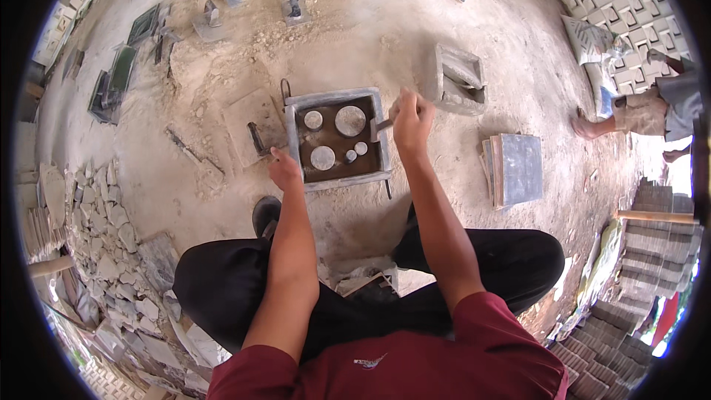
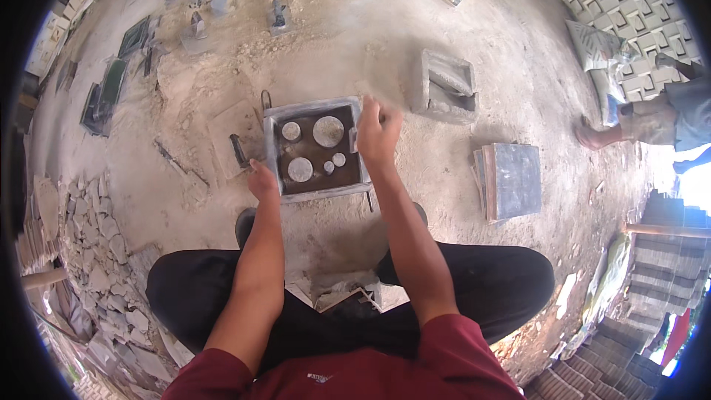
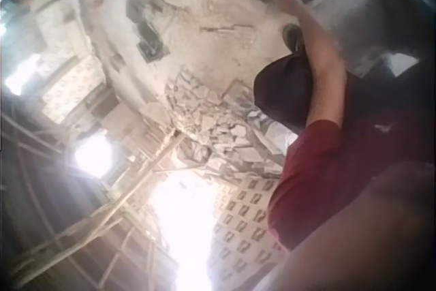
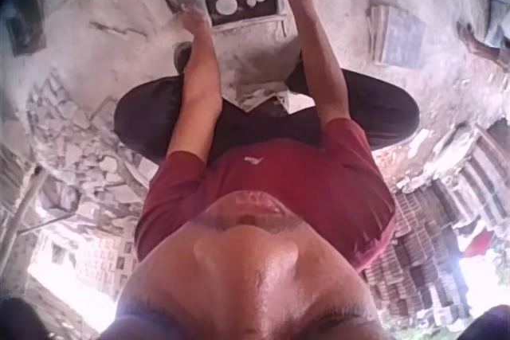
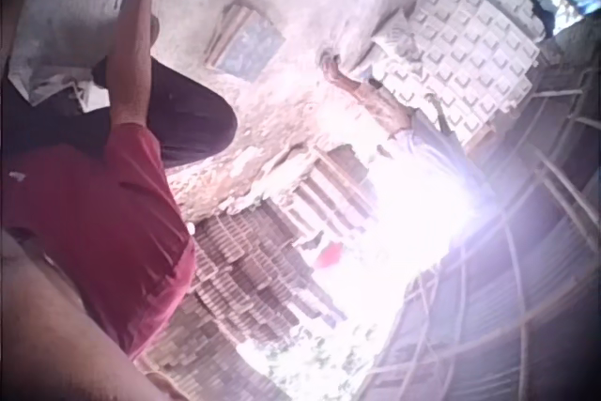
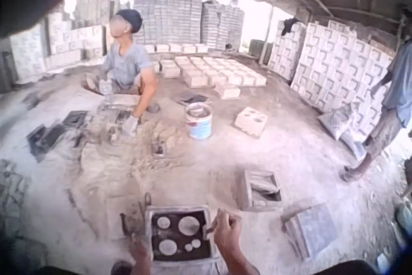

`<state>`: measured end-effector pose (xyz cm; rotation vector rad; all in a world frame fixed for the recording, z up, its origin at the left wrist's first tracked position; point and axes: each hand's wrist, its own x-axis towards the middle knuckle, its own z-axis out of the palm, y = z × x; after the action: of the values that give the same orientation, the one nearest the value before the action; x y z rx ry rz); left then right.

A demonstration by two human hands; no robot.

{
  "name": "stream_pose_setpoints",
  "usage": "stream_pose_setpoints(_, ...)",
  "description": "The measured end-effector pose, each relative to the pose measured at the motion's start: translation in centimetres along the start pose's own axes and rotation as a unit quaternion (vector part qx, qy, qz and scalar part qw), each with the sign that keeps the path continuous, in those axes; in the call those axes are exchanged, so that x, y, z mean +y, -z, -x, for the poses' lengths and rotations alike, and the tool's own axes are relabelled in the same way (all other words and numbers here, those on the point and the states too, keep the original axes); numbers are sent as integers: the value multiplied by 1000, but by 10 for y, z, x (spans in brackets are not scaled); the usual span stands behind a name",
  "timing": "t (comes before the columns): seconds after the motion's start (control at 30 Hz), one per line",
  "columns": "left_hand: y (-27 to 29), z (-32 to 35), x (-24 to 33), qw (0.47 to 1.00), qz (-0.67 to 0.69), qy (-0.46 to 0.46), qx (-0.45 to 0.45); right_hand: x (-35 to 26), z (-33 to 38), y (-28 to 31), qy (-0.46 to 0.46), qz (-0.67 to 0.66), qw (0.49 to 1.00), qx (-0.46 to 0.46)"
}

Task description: The person cleans out a square metal mold containing circular cutouts by scraping concrete debris away from the inner edges with a small metal tool and wiping the surfaces by hand.

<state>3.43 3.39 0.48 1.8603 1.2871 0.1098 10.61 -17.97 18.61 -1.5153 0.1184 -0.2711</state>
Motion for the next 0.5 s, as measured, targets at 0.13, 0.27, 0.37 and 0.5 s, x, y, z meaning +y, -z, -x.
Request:
stream_pose_setpoints(0.13,-10,-2,7,999,-5,47,6,22,8,13,-13,18,1000,-22)
stream_pose_setpoints(0.27,0,-8,-5,1000,-13,25,-12,-14,10,8,-45,-61,996,44)
stream_pose_setpoints(0.37,-10,1,7,999,-19,25,-21,20,22,16,4,36,998,52)
stream_pose_setpoints(0.5,1,-7,-4,999,-12,25,45,-14,22,-6,-24,9,998,64)
